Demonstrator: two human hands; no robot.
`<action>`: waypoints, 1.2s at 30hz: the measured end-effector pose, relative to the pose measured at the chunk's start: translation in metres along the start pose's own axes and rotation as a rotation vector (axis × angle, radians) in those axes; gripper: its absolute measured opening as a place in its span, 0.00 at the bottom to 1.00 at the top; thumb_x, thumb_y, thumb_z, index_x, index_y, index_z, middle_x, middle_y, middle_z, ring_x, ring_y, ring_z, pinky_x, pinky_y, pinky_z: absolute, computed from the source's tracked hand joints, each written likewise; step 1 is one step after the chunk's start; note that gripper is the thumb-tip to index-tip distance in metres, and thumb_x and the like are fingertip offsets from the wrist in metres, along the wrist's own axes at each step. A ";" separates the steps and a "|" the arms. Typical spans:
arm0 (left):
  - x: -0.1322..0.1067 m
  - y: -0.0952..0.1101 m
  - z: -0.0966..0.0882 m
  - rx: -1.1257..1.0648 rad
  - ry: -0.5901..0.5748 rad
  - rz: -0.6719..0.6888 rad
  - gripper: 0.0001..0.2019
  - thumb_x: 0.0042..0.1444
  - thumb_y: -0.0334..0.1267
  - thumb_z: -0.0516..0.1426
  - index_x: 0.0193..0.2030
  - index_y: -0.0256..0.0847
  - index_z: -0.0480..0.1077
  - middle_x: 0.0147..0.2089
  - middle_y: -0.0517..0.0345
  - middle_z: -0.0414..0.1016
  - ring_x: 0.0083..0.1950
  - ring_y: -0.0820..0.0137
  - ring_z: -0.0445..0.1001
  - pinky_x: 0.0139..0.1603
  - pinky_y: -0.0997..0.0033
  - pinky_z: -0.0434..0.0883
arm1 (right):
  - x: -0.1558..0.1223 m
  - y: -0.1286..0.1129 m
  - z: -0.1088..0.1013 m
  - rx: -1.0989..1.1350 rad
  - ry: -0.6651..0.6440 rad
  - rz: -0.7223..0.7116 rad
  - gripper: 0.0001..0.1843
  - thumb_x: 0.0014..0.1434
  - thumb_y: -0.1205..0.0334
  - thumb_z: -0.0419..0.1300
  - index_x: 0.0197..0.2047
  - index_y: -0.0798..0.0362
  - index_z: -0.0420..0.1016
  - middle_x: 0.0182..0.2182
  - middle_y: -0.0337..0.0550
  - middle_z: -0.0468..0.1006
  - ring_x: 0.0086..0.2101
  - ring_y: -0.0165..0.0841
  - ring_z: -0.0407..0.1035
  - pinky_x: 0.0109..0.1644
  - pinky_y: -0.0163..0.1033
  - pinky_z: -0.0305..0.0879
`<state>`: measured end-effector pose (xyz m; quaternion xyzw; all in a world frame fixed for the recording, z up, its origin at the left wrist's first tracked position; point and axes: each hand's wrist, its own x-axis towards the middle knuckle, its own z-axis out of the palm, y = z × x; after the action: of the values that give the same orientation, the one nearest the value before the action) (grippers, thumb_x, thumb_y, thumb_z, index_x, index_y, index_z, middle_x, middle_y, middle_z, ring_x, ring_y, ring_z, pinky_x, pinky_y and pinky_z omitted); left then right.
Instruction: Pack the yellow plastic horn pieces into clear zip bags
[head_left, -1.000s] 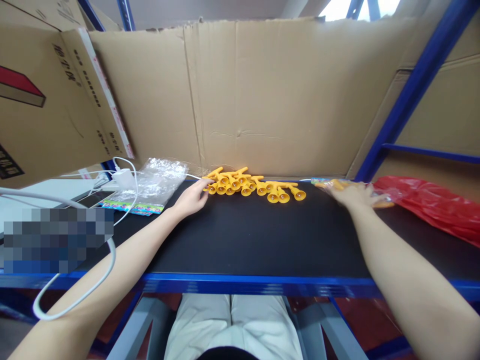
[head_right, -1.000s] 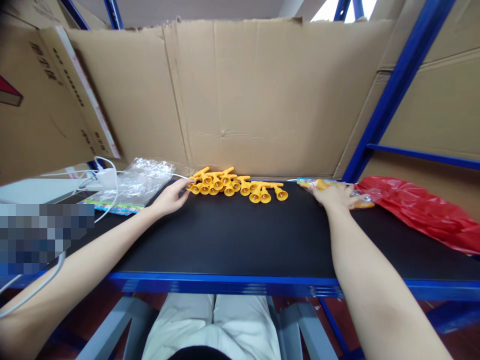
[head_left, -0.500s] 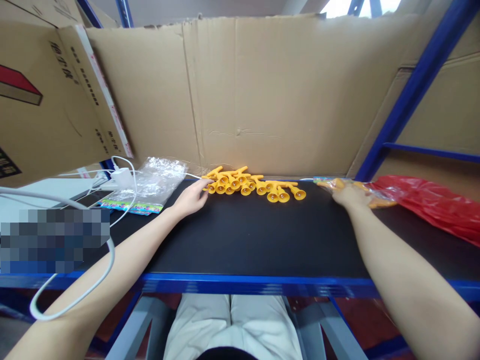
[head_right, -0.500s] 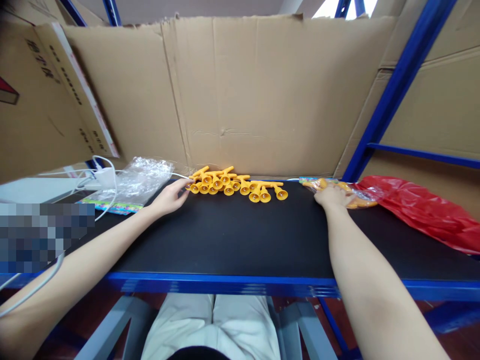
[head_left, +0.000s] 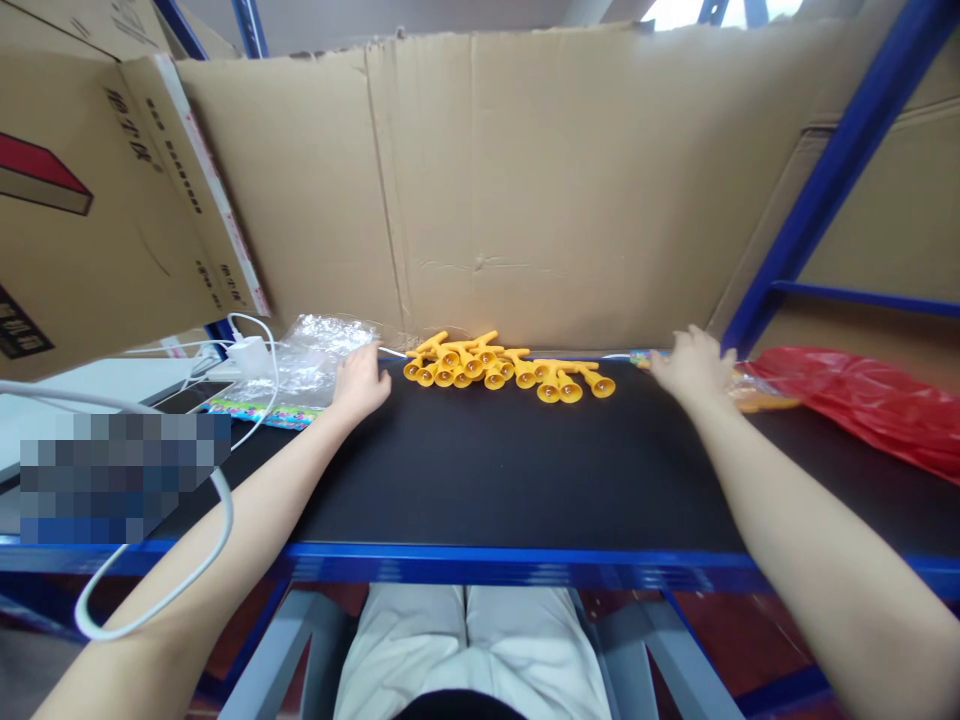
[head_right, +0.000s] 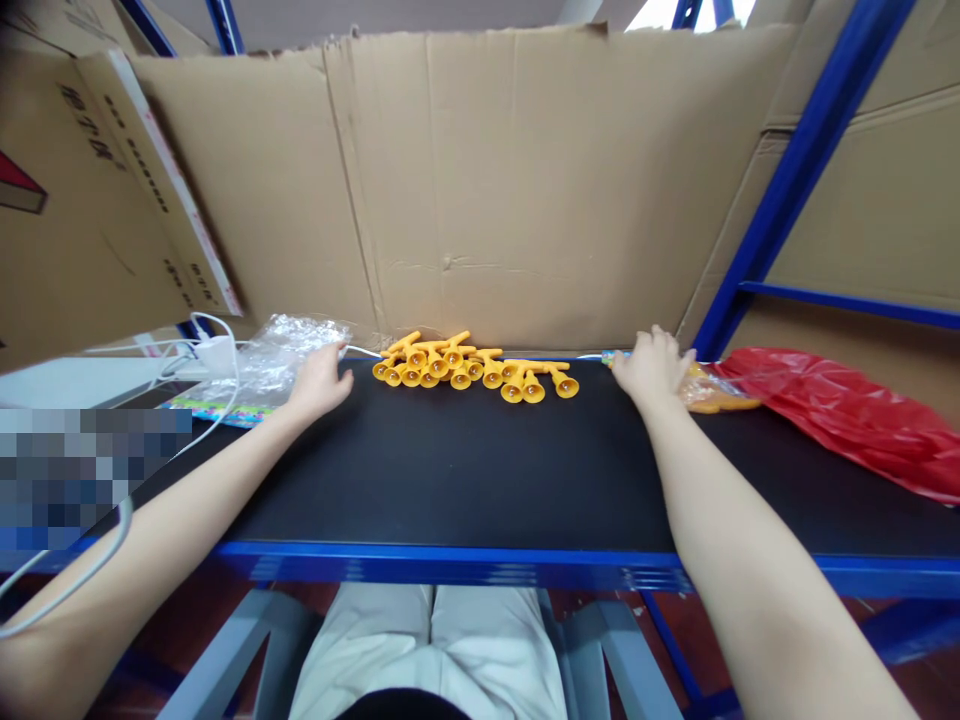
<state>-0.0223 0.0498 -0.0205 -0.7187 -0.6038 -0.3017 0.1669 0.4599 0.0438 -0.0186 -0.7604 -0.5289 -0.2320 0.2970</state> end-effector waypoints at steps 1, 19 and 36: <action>-0.001 -0.002 0.000 0.056 -0.016 -0.088 0.27 0.50 0.35 0.51 0.59 0.30 0.55 0.57 0.38 0.63 0.59 0.52 0.60 0.57 0.50 0.59 | 0.001 -0.006 -0.001 0.029 0.021 -0.044 0.25 0.55 0.58 0.50 0.54 0.62 0.63 0.59 0.61 0.57 0.57 0.48 0.51 0.57 0.59 0.43; -0.001 -0.024 0.004 0.228 -0.453 -0.355 0.33 0.51 0.29 0.47 0.65 0.32 0.43 0.55 0.34 0.65 0.52 0.51 0.69 0.47 0.56 0.67 | -0.019 -0.073 0.007 0.299 -0.158 -0.713 0.19 0.53 0.61 0.52 0.48 0.55 0.70 0.54 0.52 0.67 0.52 0.42 0.63 0.55 0.51 0.59; 0.006 -0.028 -0.018 0.115 -0.058 -0.227 0.33 0.48 0.23 0.47 0.63 0.35 0.49 0.56 0.39 0.65 0.52 0.56 0.70 0.51 0.57 0.67 | -0.021 -0.073 0.001 0.295 -0.268 -0.685 0.19 0.53 0.63 0.52 0.48 0.56 0.70 0.53 0.52 0.68 0.52 0.40 0.63 0.56 0.49 0.58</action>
<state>-0.0528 0.0491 -0.0062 -0.6434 -0.7022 -0.2625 0.1551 0.3841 0.0499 -0.0186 -0.5126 -0.8136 -0.1381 0.2369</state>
